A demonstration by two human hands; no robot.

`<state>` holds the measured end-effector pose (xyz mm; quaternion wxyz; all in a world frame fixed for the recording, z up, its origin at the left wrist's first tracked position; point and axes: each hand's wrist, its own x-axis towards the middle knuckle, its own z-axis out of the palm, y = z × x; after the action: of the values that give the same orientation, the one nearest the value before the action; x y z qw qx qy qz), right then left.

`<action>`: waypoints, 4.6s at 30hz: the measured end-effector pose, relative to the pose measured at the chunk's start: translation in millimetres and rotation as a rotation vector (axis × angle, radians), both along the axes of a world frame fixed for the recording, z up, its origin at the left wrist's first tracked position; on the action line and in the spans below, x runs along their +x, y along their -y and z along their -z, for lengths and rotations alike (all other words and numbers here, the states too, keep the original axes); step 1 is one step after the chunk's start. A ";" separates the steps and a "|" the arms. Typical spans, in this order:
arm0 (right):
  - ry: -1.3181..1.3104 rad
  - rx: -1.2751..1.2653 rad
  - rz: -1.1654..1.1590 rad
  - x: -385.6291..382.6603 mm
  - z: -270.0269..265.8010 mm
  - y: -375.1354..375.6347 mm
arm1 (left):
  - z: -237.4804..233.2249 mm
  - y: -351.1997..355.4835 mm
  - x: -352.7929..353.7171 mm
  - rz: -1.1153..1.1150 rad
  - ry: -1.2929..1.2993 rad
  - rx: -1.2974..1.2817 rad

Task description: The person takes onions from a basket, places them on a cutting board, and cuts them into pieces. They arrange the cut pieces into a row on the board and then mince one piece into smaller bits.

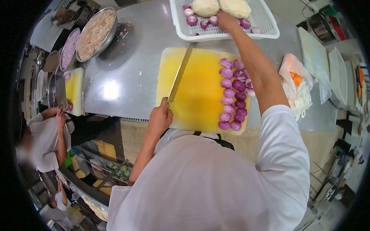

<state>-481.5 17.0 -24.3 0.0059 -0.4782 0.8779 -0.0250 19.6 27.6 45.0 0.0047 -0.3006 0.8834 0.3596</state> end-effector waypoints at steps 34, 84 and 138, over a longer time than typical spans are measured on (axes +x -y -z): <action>0.409 -0.829 0.004 361.5 -10.3 -132.9 | -78.1 -18.6 57.9 0.162 0.209 0.089; 0.701 -0.597 -0.028 411.4 -17.6 -157.5 | -52.1 -21.5 19.6 0.024 -0.036 0.065; 0.628 -0.673 0.014 388.5 -8.8 -145.4 | -22.9 -14.2 2.8 0.063 -0.017 0.100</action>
<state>-93.0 162.4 -15.4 0.1157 -0.4167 0.7798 -0.4526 22.4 41.8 67.9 0.0233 -0.2691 0.8733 0.4054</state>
